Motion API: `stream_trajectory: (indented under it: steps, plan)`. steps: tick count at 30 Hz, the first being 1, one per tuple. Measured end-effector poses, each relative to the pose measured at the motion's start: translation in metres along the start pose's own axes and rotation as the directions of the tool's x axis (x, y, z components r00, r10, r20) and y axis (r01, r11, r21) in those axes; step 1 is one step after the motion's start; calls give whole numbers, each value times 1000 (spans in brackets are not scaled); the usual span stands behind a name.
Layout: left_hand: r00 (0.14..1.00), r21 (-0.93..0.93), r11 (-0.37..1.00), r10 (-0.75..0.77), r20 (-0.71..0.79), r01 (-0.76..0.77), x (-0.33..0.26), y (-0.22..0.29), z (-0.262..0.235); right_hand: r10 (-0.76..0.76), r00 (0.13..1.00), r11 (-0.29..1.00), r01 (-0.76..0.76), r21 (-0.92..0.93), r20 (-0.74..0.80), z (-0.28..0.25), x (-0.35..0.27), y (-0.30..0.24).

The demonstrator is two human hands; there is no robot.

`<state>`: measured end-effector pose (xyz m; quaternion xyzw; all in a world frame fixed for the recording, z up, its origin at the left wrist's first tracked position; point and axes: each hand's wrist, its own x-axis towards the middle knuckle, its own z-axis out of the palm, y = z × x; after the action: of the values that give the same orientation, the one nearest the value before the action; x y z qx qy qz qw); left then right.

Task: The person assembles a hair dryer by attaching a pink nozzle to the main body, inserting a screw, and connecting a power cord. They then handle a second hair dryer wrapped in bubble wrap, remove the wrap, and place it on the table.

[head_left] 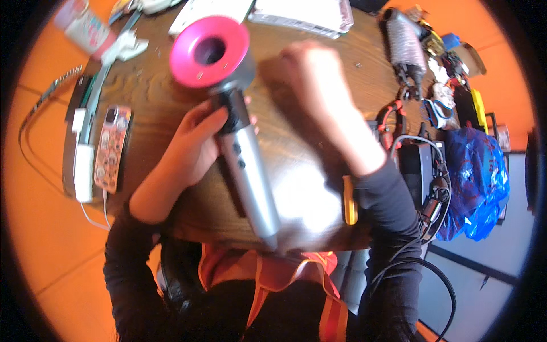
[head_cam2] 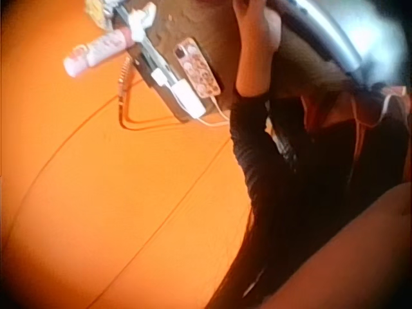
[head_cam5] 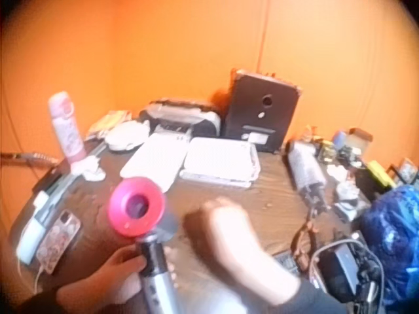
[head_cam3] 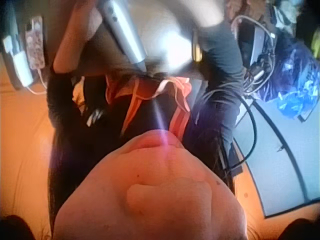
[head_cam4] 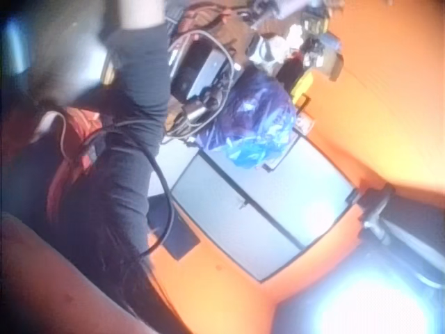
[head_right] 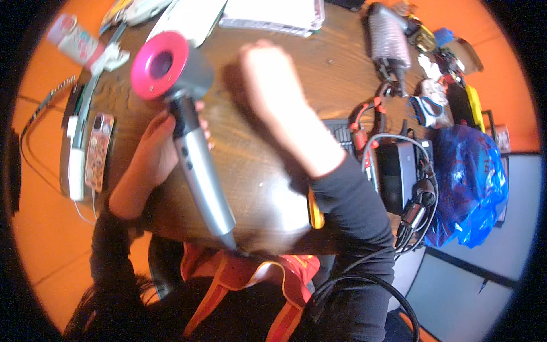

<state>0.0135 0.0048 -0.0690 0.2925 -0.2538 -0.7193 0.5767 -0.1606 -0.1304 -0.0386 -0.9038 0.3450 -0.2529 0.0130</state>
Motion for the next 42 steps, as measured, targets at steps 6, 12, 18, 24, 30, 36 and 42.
stream_trajectory:
  steps: [6, 12, 18, 24, 30, 36, 42]
  plan:
    - [997, 95, 995, -26, 69, 20, 3, 5, -3, 274, 944, 775, -105, 623, -182, -48, -24, -13]
    - [999, 167, 986, -6, 48, -2, 0, 5, 6, 282, 956, 345, -176, 922, 77, -45, -41, -34]
    - [997, 173, 985, -36, 72, 23, -1, 7, 4, 218, 964, 201, -196, 960, 151, -36, -44, -40]
    - [993, 184, 982, -69, 97, 50, -3, 5, 5, 178, 921, 21, -356, 934, 347, -36, -47, -47]
    - [987, 191, 977, -114, 111, 91, -5, 4, 10, 200, 884, 15, -434, 901, 423, -38, -48, -47]
    - [986, 239, 965, -136, 93, 110, -6, 4, 12, 187, 911, 179, -400, 899, 368, -39, -49, -49]
    - [987, 232, 967, -132, 91, 108, -7, 4, 14, 214, 941, 416, -330, 848, 261, -42, -51, -60]
